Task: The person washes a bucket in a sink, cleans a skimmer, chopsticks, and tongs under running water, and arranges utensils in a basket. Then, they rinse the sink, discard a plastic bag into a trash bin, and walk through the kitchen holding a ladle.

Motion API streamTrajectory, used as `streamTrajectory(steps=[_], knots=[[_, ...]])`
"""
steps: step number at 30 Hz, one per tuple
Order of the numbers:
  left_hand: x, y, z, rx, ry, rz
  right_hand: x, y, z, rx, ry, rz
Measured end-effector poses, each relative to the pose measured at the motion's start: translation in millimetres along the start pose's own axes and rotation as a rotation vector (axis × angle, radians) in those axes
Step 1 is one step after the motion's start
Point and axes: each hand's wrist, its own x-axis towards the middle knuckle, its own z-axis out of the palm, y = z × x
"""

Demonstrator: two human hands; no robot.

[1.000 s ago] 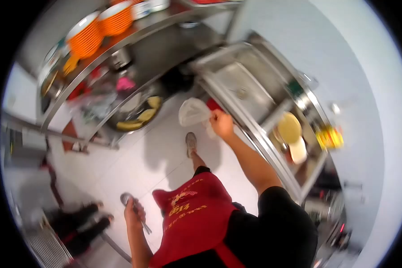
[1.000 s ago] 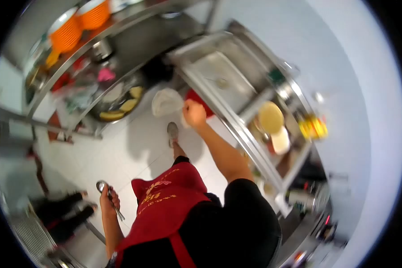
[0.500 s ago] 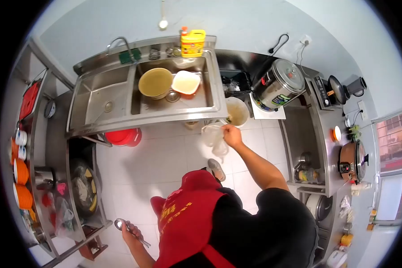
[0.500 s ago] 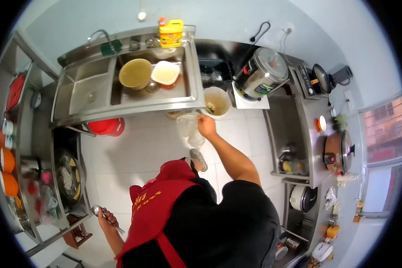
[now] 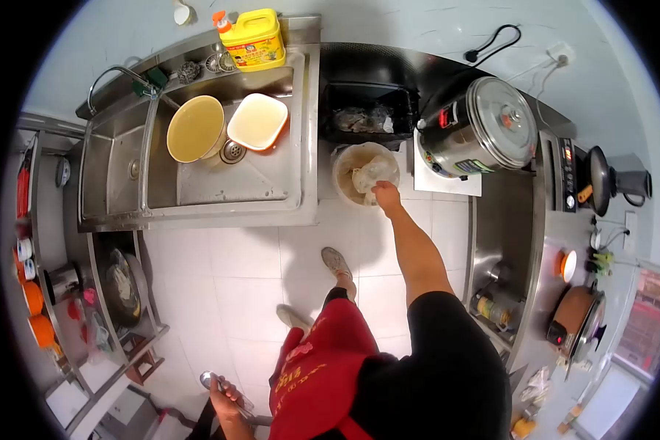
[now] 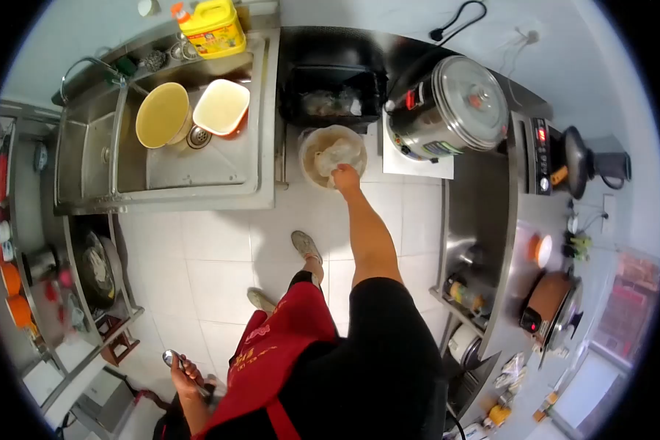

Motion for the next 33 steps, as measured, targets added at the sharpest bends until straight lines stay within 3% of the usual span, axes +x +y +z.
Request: streamTrajectory(steps=[3, 5, 10, 12, 14, 15, 16, 17, 19, 20, 22, 24, 25, 27, 29, 33], knots=[[-13.3, -14.0, -1.6, 0.016, 0.086, 0.032, 28.3, 11.3, 8.8, 0.258, -0.106, 0.171], [-10.3, -21.0, -17.2, -0.077, -0.058, -0.022, 46.7, 32.4, 23.7, 0.157, -0.118, 0.105], [-28.0, -38.5, -26.0, -0.180, -0.012, -0.009, 21.2, 51.6, 48.1, 0.131, -0.158, 0.096], [-32.0, -40.5, -33.7, -0.196, -0.023, -0.018, 0.9, 68.1, 67.0, -0.293, -0.182, -0.029], [-33.4, -41.9, -46.6, -0.205, -0.046, -0.016, -28.4, 81.7, 79.5, -0.758, -0.416, -0.309], [-34.5, -43.7, -55.0, -0.221, -0.049, -0.017, -40.1, 97.8, 93.3, -0.871, -0.506, -0.308], [-35.2, -46.6, -63.7, -0.248, -0.052, 0.012, -53.2, 120.0, 103.0, -0.888, -0.567, -0.456], [-37.2, -49.6, -72.9, -0.276, -0.053, 0.041, -76.4, 105.8, 99.3, -0.900, -0.568, -0.472], [-43.2, -52.8, -91.6, -0.299, -0.080, 0.058, -126.9, 71.1, 93.7, -0.808, -0.506, -0.021], [-44.9, -53.8, -100.4, -0.309, -0.109, 0.079, -143.7, 54.9, 89.5, -0.822, -0.509, -0.047], [-48.3, -52.8, -124.4, -0.392, -0.076, 0.092, -168.2, 28.1, 84.5, -0.806, -0.292, 0.065], [-48.4, -55.7, -153.0, -0.541, -0.052, 0.125, -149.3, 40.8, 81.8, -0.881, -0.150, -0.066], [-48.9, -54.9, -169.5, -0.574, -0.045, 0.124, -106.3, 92.1, 85.5, -0.823, 0.058, -0.200], [-45.8, -57.0, -210.1, -0.656, 0.011, 0.171, -10.4, 128.8, 55.7, -0.936, 0.032, -0.730], [-46.3, -60.4, -252.5, -0.706, 0.107, 0.196, -90.4, 27.0, 93.8, -0.798, -0.037, -0.586], [-12.6, -76.0, -346.4, -0.863, 0.016, 0.309, -231.9, -57.9, 210.1, -0.708, -0.284, -0.721]])
